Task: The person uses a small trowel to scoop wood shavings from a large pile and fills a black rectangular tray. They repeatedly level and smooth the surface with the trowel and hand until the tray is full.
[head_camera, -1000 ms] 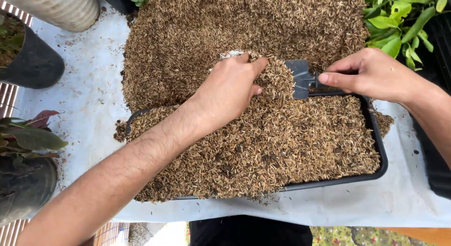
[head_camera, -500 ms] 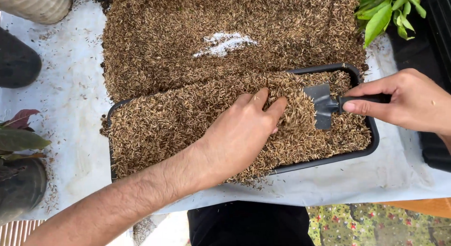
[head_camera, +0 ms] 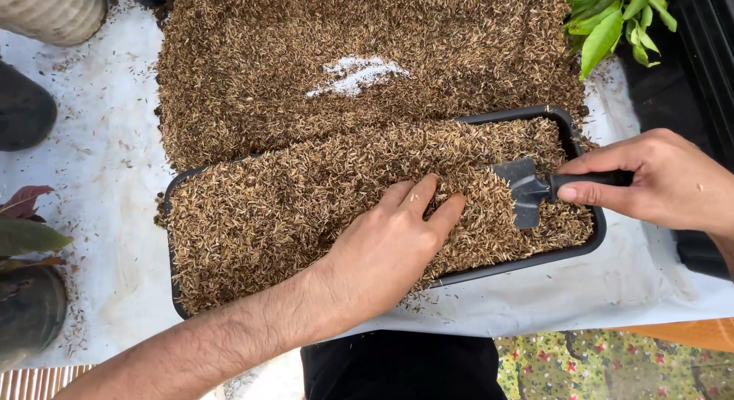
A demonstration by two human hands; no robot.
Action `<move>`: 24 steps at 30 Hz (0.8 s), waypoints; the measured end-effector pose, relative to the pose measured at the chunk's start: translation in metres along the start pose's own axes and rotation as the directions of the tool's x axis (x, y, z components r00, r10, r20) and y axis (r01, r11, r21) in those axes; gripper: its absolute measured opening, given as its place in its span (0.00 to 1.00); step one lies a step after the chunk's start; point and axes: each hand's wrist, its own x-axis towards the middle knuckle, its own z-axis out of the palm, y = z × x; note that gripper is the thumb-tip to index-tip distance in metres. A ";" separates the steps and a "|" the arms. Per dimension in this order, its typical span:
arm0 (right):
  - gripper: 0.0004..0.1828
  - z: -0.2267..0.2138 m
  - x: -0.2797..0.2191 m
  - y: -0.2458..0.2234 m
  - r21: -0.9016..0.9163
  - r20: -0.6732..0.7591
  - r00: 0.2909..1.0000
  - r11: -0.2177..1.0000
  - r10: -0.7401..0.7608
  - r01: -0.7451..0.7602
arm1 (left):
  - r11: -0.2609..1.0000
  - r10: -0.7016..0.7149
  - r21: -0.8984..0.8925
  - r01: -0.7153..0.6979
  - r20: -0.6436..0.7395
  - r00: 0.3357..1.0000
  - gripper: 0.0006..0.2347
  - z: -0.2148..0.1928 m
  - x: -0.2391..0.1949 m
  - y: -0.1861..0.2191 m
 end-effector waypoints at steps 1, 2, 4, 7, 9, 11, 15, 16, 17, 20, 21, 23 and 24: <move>0.16 0.000 0.001 0.000 0.000 0.000 1.000 1.000 0.000 0.000 | 1.000 0.000 0.000 0.000 0.000 1.000 0.32 -0.001 -0.001 0.000; 0.16 -0.001 0.001 -0.001 0.000 0.012 1.000 1.000 0.028 -0.028 | 1.000 0.018 0.008 -0.018 -0.020 1.000 0.31 -0.002 -0.002 0.000; 0.16 -0.001 0.003 -0.001 -0.002 0.024 0.998 0.999 0.053 -0.053 | 0.999 0.034 0.018 -0.033 -0.042 0.999 0.30 -0.004 -0.006 -0.002; 0.15 0.000 0.006 0.004 -0.005 0.045 0.993 0.994 0.109 -0.109 | 0.996 0.083 0.030 -0.079 -0.180 0.980 0.24 -0.012 -0.019 -0.007; 0.16 0.003 0.006 0.010 0.034 0.061 0.990 0.991 0.130 -0.132 | 0.999 0.009 0.053 0.003 -0.233 0.972 0.21 -0.022 -0.033 -0.014; 0.15 0.002 0.009 0.007 0.043 0.090 0.982 0.984 0.167 -0.171 | 0.997 -0.057 0.028 0.070 -0.338 0.940 0.20 -0.025 -0.056 -0.030; 0.16 0.006 0.012 0.016 0.051 0.090 0.984 0.986 0.156 -0.161 | 0.906 -0.394 -0.117 0.406 -0.583 0.710 0.13 -0.028 -0.116 -0.066; 0.16 0.007 0.013 0.018 0.052 0.095 0.983 0.985 0.156 -0.162 | 0.905 -0.397 -0.119 0.408 -0.580 0.711 0.13 -0.018 -0.135 -0.076; 0.15 0.008 0.013 0.019 0.037 0.091 0.982 0.985 0.167 -0.171 | 0.819 -0.494 -0.089 0.567 -0.615 0.615 0.13 -0.007 -0.155 -0.086; 0.15 0.009 0.016 0.023 0.023 0.077 0.988 0.990 0.136 -0.138 | 0.672 -0.659 -0.149 0.725 -0.566 0.495 0.17 0.007 -0.171 -0.098; 0.15 0.009 0.018 0.024 0.023 0.066 0.994 0.995 0.092 -0.094 | 0.630 -0.738 -0.225 0.743 -0.471 0.483 0.21 0.010 -0.171 -0.097; 0.15 0.010 0.020 0.023 0.015 0.050 0.995 0.996 0.086 -0.087 | 0.548 -0.817 -0.303 0.780 -0.397 0.419 0.22 0.006 -0.162 -0.094; 0.14 0.011 0.019 0.023 0.013 0.026 0.996 0.996 0.091 -0.091 | 0.468 -0.876 -0.368 0.803 -0.313 0.367 0.23 0.004 -0.157 -0.093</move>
